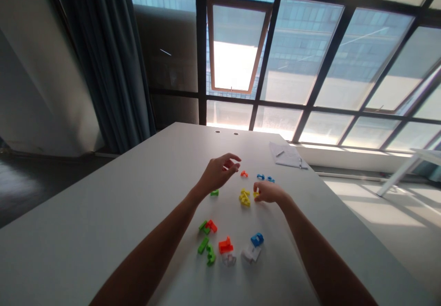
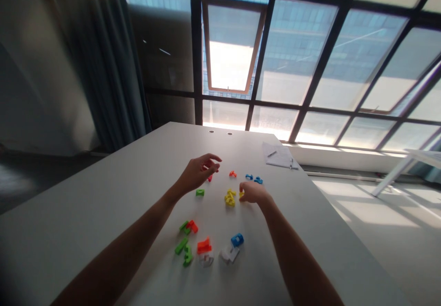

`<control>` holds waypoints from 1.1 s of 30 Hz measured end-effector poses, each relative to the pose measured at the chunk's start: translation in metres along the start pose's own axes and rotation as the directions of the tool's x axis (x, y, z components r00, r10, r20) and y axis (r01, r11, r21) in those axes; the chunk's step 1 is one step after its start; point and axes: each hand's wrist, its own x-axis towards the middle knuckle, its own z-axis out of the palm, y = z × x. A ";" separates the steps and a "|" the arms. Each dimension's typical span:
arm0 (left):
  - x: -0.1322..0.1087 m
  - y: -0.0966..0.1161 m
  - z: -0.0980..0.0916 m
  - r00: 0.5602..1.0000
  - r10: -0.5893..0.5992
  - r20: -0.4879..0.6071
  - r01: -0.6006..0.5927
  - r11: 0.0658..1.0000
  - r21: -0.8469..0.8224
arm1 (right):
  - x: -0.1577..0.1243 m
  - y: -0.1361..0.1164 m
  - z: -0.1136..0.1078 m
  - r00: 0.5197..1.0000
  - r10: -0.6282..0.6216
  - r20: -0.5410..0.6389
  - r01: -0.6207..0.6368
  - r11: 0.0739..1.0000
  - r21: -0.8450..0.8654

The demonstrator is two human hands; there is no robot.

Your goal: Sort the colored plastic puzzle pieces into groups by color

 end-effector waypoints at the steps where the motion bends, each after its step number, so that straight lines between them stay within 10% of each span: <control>1: 0.000 0.000 0.000 1.000 -0.002 0.000 0.002 1.000 0.010 | 0.003 0.001 0.004 1.000 -0.011 0.025 0.011 1.000 0.001; 15: 0.001 -0.002 -0.004 1.000 0.025 -0.011 -0.025 1.000 0.010 | -0.001 0.012 -0.003 0.964 0.005 0.268 -0.074 0.965 0.252; 26: 0.000 -0.003 -0.003 1.000 0.029 0.005 -0.030 0.999 0.040 | -0.008 -0.039 0.018 0.717 -0.103 0.689 -0.027 0.984 0.175; 33: 0.000 -0.002 -0.004 1.000 0.020 0.010 -0.021 0.999 0.034 | -0.036 -0.081 0.013 0.807 -0.247 0.536 0.306 0.952 -0.021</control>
